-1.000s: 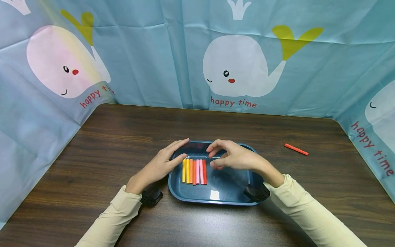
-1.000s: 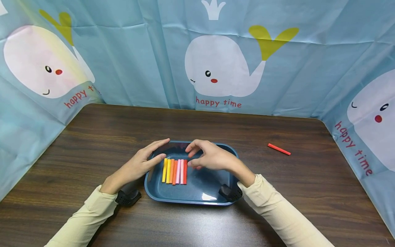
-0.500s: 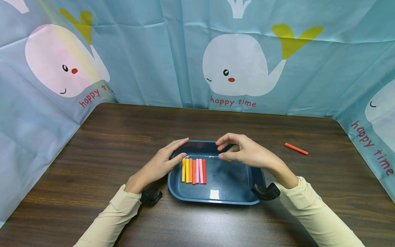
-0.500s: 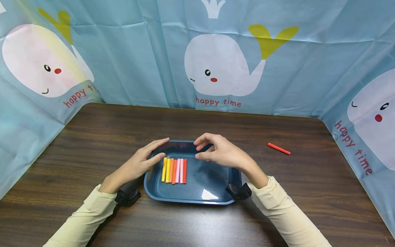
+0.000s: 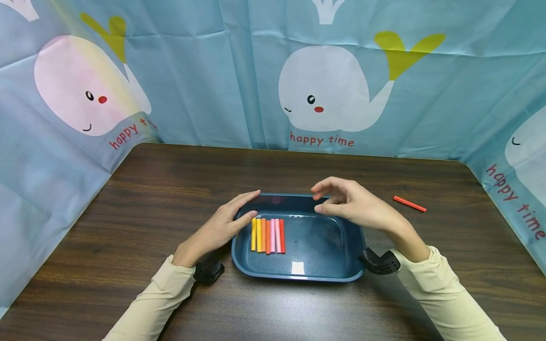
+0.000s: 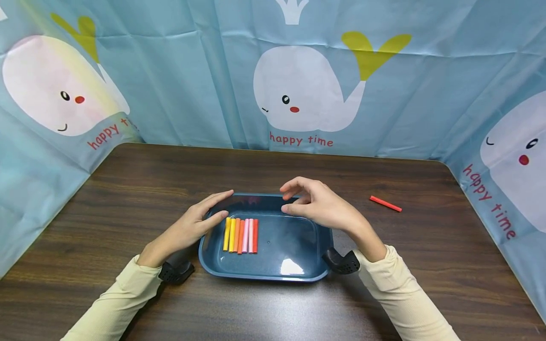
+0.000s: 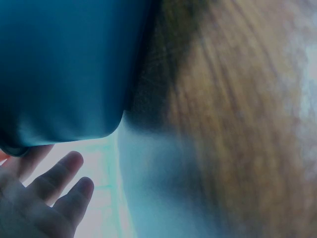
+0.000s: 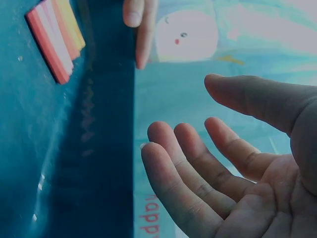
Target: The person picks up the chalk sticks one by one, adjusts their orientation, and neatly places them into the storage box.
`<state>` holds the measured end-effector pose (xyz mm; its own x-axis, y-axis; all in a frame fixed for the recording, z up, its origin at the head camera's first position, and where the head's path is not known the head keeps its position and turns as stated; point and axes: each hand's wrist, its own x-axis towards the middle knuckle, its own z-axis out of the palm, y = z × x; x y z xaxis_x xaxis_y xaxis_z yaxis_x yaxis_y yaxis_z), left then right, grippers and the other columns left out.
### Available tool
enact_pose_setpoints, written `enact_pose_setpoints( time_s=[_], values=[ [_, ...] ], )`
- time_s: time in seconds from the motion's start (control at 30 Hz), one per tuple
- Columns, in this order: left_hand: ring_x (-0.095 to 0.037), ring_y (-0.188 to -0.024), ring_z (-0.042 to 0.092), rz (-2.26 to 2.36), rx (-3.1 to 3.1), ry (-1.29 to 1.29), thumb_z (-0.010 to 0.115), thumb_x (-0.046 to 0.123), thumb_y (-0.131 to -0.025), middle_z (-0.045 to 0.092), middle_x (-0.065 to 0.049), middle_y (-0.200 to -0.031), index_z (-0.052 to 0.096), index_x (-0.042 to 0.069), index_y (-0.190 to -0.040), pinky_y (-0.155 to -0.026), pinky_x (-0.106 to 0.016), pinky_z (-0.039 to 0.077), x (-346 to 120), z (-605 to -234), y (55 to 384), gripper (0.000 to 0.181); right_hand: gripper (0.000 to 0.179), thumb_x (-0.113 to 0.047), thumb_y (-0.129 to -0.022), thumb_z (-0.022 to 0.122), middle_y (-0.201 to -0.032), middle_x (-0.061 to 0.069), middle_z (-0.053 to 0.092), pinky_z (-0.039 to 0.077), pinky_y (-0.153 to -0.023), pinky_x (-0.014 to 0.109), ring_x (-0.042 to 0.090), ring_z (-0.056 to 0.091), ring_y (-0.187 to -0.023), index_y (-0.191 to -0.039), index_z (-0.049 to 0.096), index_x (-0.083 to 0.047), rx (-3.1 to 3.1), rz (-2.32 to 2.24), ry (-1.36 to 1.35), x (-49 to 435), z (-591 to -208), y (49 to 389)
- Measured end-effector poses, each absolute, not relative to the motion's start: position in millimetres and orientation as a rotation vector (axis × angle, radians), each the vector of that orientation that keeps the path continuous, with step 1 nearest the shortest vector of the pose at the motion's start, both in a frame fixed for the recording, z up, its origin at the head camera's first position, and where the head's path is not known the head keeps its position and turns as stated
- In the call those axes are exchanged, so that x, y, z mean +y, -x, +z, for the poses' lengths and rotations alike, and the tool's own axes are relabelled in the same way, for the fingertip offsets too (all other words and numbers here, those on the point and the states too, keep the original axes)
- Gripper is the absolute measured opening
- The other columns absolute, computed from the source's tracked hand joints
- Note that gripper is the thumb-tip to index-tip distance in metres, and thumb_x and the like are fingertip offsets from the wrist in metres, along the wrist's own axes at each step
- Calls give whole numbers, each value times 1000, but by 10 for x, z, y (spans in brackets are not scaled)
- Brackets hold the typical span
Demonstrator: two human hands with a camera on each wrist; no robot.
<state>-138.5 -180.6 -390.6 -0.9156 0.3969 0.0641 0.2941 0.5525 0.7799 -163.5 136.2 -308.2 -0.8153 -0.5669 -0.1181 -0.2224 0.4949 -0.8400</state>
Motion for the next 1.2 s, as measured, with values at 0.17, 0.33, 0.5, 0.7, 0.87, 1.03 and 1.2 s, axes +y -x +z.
enact_pose_setpoints(
  time_s=[0.17, 0.33, 0.5, 0.7, 0.87, 1.03, 1.2],
  values=[
    [-29, -145, 38, 1298, 2664, -594, 53, 33, -103, 36, -6, -159, 36, 21, -155, -114, -57, 36, -1805, -3911, 1390, 56, 42, -20, -93, 70, -128, 16, 61, 54, -85, 29, 19, 68, -106, -131, 56, -9, 2390, -1294, 617, 1511, -3035, 1610],
    [-29, -145, 37, 1301, 2663, -597, 53, 33, -103, 36, -6, -159, 35, 21, -155, -114, -57, 35, -1809, -3913, 1387, 56, 42, -21, -93, 70, -127, 12, 62, 54, -85, 26, 12, 70, -102, -131, 55, -11, 2447, -1302, 567, 1682, -3046, 1598],
    [-29, -145, 37, 1299, 2664, -601, 53, 34, -103, 36, -7, -160, 35, 21, -155, -114, -57, 35, -1814, -3914, 1386, 56, 42, -21, -94, 69, -127, 12, 61, 55, -85, 27, 8, 70, -100, -132, 54, -11, 2470, -1314, 509, 1837, -3106, 1602],
    [-30, -145, 37, 1294, 2662, -585, 54, 32, -103, 36, -7, -160, 35, 18, -155, -114, -58, 35, -1805, -3909, 1377, 57, 43, -24, -95, 68, -128, 11, 61, 54, -84, 24, 3, 69, -101, -133, 54, -12, 2512, -1284, 487, 2000, -3134, 1593],
    [-30, -145, 37, 1296, 2657, -588, 54, 31, -103, 36, -7, -159, 35, 17, -155, -114, -58, 36, -1794, -3908, 1378, 57, 42, -25, -96, 67, -125, 3, 61, 56, -82, 25, 3, 69, -101, -134, 53, -13, 2551, -1286, 466, 2172, -3161, 1569],
    [-30, -144, 38, 1293, 2661, -590, 54, 32, -103, 36, -7, -160, 35, 17, -155, -113, -57, 37, -1800, -3907, 1382, 57, 41, -20, -96, 67, -117, -9, 63, 57, -78, 25, 1, 70, -98, -133, 53, -10, 2584, -1318, 469, 2303, -3194, 1595],
    [-30, -145, 37, 1292, 2660, -585, 54, 31, -103, 36, -7, -160, 35, 17, -155, -114, -58, 36, -1801, -3898, 1382, 57, 40, -22, -96, 67, -116, -14, 62, 55, -77, 21, -3, 68, -98, -132, 54, -12, 2631, -1273, 467, 2394, -3207, 1633]
  ],
)
